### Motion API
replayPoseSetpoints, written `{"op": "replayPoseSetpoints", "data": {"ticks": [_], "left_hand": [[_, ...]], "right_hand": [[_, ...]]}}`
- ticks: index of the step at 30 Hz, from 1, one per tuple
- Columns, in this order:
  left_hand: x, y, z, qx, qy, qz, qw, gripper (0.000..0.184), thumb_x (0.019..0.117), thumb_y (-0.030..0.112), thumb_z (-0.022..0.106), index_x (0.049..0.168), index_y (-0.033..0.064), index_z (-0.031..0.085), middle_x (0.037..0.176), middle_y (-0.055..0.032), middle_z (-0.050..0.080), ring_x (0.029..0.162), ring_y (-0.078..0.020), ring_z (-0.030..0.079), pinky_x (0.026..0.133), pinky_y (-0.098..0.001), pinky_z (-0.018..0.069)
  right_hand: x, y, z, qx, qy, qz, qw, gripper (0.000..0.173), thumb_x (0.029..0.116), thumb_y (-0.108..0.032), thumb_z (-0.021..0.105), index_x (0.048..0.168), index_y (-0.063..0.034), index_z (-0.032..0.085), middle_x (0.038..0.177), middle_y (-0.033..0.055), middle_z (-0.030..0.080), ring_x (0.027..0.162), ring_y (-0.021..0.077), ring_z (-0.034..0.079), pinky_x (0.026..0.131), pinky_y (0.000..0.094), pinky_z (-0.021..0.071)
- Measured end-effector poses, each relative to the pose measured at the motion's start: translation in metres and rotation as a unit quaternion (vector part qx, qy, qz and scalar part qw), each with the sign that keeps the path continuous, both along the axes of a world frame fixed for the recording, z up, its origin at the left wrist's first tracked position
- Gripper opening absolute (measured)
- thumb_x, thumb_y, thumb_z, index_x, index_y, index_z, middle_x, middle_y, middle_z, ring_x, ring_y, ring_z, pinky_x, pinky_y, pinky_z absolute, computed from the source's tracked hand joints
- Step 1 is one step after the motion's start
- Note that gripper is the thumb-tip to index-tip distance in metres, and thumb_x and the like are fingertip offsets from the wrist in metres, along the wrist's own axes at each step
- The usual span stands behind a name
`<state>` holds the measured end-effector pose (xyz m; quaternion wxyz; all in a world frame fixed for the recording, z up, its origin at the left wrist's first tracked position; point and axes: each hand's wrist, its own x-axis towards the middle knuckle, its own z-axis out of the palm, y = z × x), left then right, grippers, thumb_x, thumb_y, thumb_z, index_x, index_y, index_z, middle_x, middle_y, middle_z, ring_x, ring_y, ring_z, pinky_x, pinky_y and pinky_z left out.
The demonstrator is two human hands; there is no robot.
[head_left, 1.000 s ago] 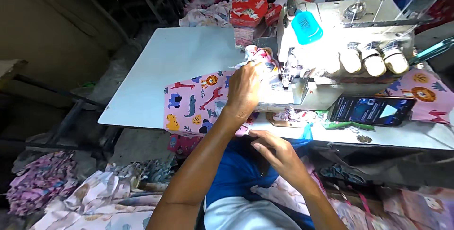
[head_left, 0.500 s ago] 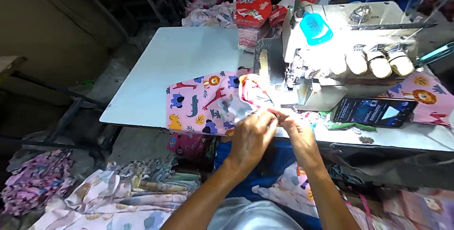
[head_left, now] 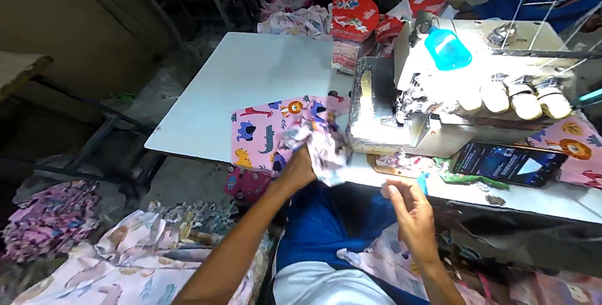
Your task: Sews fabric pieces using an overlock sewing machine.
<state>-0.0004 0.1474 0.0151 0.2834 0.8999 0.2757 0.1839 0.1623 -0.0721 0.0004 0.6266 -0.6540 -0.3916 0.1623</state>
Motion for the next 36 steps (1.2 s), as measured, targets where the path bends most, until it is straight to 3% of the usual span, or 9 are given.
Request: {"op": "replayPoseSetpoints", "data": {"ticks": [5,9,15,19,23,26,29,31,36], "left_hand": [[-0.002,0.093,0.039,0.075,0.082,-0.020,0.994,0.023,0.0932,0.011,0.071,0.100,-0.0109,0.070,0.099,-0.0289,0.069,0.100,-0.0438,0.068,0.092,-0.0614,0.0507],[0.011,0.109,0.129,0.023,0.014,-0.013,1.000,0.031,0.1064,0.018,0.052,0.118,-0.0070,0.068,0.105,-0.0240,0.069,0.099,-0.0336,0.066,0.093,-0.0541,0.0501],[0.008,0.085,0.221,-0.133,-0.177,-0.017,0.975,0.026,0.1121,0.028,0.033,0.105,0.0164,0.055,0.077,0.0094,0.058,0.065,0.0006,0.058,0.058,-0.0178,0.0511],[0.005,0.038,0.248,-0.202,-0.269,-0.089,0.938,0.034,0.1128,0.025,0.026,0.113,0.0193,0.059,0.092,0.0101,0.069,0.086,-0.0004,0.069,0.078,-0.0196,0.0597],[0.016,0.019,0.245,-0.293,-0.327,-0.172,0.882,0.044,0.1128,0.018,0.019,0.104,0.0164,0.061,0.093,0.0070,0.071,0.091,-0.0006,0.069,0.084,-0.0196,0.0592],[0.039,0.033,0.219,-0.342,-0.306,-0.171,0.872,0.037,0.1131,0.018,0.024,0.109,0.0171,0.061,0.093,0.0068,0.072,0.087,-0.0010,0.070,0.079,-0.0202,0.0605],[0.050,0.072,0.171,-0.070,-0.155,-0.051,0.984,0.026,0.1059,0.010,0.047,0.130,0.0032,0.054,0.125,-0.0069,0.066,0.110,-0.0136,0.065,0.091,-0.0315,0.0547],[0.039,0.070,0.140,0.052,-0.076,0.011,0.996,0.033,0.1047,0.012,0.051,0.135,-0.0010,0.055,0.136,-0.0192,0.059,0.120,-0.0299,0.061,0.098,-0.0454,0.0522],[-0.010,-0.045,0.070,-0.134,-0.045,0.044,0.989,0.018,0.1041,0.014,0.056,0.111,0.0015,0.068,0.086,-0.0097,0.070,0.063,-0.0149,0.066,0.057,-0.0317,0.0583]], "right_hand": [[-0.012,0.016,-0.002,0.016,-0.024,0.065,0.997,0.023,0.1019,-0.008,0.054,0.115,0.0047,0.068,0.105,0.0083,0.072,0.094,0.0094,0.070,0.088,0.0236,0.0591],[-0.014,0.022,0.000,0.021,-0.048,0.108,0.993,0.022,0.1013,-0.008,0.055,0.113,0.0043,0.070,0.106,0.0087,0.072,0.094,0.0096,0.071,0.088,0.0238,0.0593],[-0.009,0.026,0.019,0.048,-0.058,0.115,0.991,0.024,0.1022,-0.009,0.056,0.118,0.0042,0.068,0.108,0.0082,0.071,0.097,0.0096,0.069,0.089,0.0234,0.0587],[-0.010,0.030,0.039,0.087,-0.070,0.099,0.989,0.062,0.0977,-0.027,0.068,0.141,0.0125,0.048,0.139,0.0230,0.058,0.127,0.0218,0.060,0.107,0.0327,0.0517],[-0.023,0.027,0.070,0.122,-0.028,0.170,0.978,0.093,0.0881,-0.040,0.078,0.152,0.0105,0.032,0.147,0.0092,0.055,0.133,0.0070,0.054,0.112,0.0248,0.0454],[-0.037,0.025,0.080,0.151,0.039,0.157,0.975,0.049,0.0891,-0.014,0.077,0.131,0.0003,0.057,0.119,-0.0072,0.072,0.109,0.0000,0.066,0.099,0.0215,0.0558],[-0.034,0.028,0.062,0.101,0.057,0.110,0.987,0.022,0.0946,-0.006,0.068,0.114,0.0034,0.067,0.101,-0.0005,0.074,0.093,0.0022,0.070,0.087,0.0201,0.0594],[-0.029,0.024,0.037,0.036,0.085,0.077,0.993,0.016,0.0983,-0.008,0.065,0.109,0.0027,0.069,0.093,0.0006,0.073,0.085,0.0007,0.069,0.080,0.0173,0.0583],[-0.027,0.007,0.002,-0.021,0.132,0.071,0.988,0.018,0.1030,-0.007,0.054,0.108,0.0015,0.070,0.093,0.0007,0.073,0.084,0.0024,0.069,0.078,0.0203,0.0590]]}}
